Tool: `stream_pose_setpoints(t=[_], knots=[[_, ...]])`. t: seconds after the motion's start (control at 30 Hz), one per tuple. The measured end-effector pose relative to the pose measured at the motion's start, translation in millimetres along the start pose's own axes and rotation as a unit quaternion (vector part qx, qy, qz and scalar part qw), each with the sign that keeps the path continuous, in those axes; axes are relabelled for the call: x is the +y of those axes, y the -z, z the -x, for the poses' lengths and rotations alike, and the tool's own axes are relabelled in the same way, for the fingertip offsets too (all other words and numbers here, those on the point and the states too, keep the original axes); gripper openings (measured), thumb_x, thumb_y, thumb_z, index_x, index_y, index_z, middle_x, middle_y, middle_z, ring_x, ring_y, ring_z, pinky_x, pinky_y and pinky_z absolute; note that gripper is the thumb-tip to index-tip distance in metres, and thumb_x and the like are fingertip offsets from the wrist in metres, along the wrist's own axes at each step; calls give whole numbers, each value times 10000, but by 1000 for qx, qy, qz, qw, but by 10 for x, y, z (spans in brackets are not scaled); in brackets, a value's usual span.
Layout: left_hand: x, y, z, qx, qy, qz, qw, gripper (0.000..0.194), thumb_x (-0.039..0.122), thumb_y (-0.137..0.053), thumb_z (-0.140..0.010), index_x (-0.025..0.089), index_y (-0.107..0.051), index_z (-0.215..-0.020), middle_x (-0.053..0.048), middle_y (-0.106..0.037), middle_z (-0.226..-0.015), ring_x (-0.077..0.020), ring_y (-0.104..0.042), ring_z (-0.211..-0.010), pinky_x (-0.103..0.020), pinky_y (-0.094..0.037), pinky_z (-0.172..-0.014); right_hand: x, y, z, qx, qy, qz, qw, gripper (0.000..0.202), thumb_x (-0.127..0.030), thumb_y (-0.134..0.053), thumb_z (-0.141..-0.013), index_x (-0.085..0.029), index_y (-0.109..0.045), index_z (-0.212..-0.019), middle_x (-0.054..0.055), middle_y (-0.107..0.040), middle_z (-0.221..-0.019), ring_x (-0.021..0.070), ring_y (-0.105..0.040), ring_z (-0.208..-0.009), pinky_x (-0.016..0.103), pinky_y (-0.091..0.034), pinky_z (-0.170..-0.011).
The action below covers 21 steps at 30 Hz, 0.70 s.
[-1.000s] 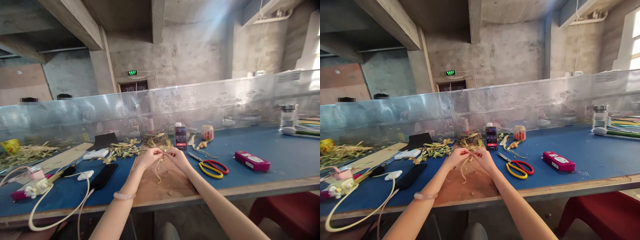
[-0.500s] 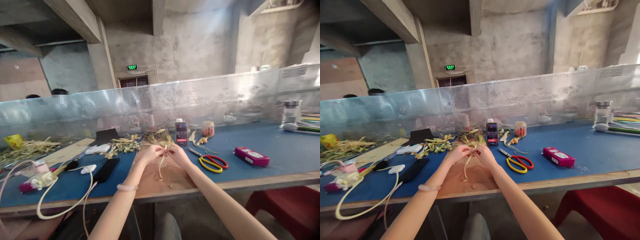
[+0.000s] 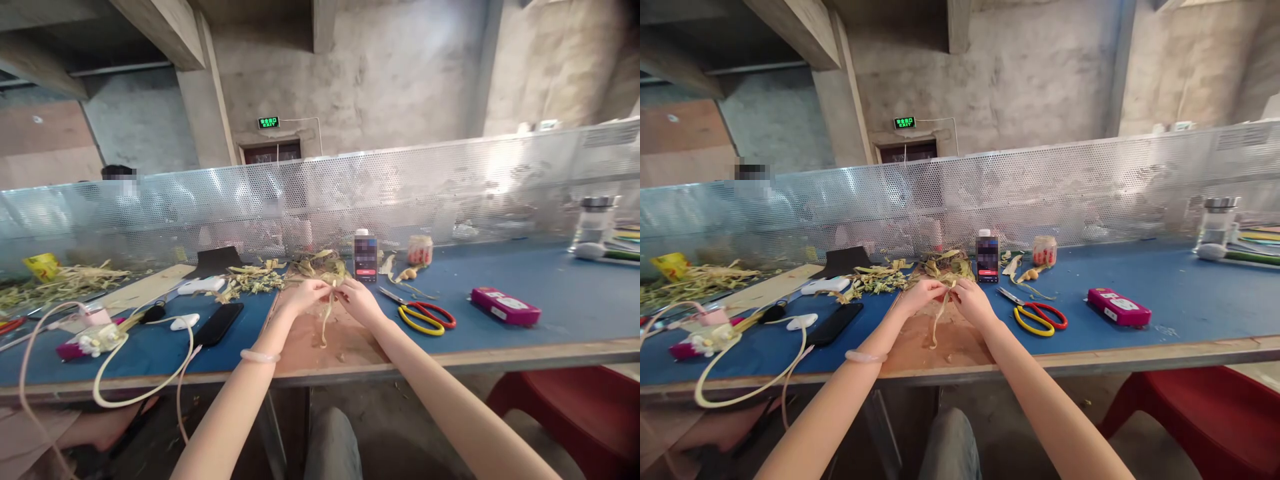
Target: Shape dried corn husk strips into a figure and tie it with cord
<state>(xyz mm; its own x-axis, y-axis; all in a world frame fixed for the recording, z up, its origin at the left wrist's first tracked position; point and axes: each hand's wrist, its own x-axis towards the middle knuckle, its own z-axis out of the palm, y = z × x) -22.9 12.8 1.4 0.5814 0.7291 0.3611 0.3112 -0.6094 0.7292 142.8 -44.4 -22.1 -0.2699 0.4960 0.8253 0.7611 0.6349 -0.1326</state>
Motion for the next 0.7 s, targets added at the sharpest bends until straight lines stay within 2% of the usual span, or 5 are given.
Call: stream_pose_setpoints(t=[0.17, 0.4, 0.7], knots=[[-14, 2, -3, 16, -3, 1, 1000, 330, 435, -575, -711, 122, -662, -768, -42, -649, -725, -157, -570, -672, -263, -436, -653, -22, 4, -4, -11, 8, 24, 1000, 196, -169, -463, -847, -192, -645, -780, 76, -586, -779, 198, -534, -759, 329, -429, -731], [-1, 4, 7, 26, -2, 6, 1000, 304, 401, -562, -728, 122, -665, -790, -59, -661, -764, -170, -586, -707, -270, -446, -664, -61, 11, 0, -16, 1, 12, 1000, 202, -159, -448, -841, -189, -648, -846, 77, -576, -796, 195, -531, -763, 314, -432, -726], [57, -13, 32, -8, 2, 15, 1000, 253, 336, -558, -736, 135, -672, -840, -51, -676, -785, -160, -594, -702, -264, -453, -666, 25, -52, 10, 3, -54, -47, 997, 148, -150, -516, -806, -186, -659, -797, 52, -599, -769, 173, -537, -791, 282, -427, -734]])
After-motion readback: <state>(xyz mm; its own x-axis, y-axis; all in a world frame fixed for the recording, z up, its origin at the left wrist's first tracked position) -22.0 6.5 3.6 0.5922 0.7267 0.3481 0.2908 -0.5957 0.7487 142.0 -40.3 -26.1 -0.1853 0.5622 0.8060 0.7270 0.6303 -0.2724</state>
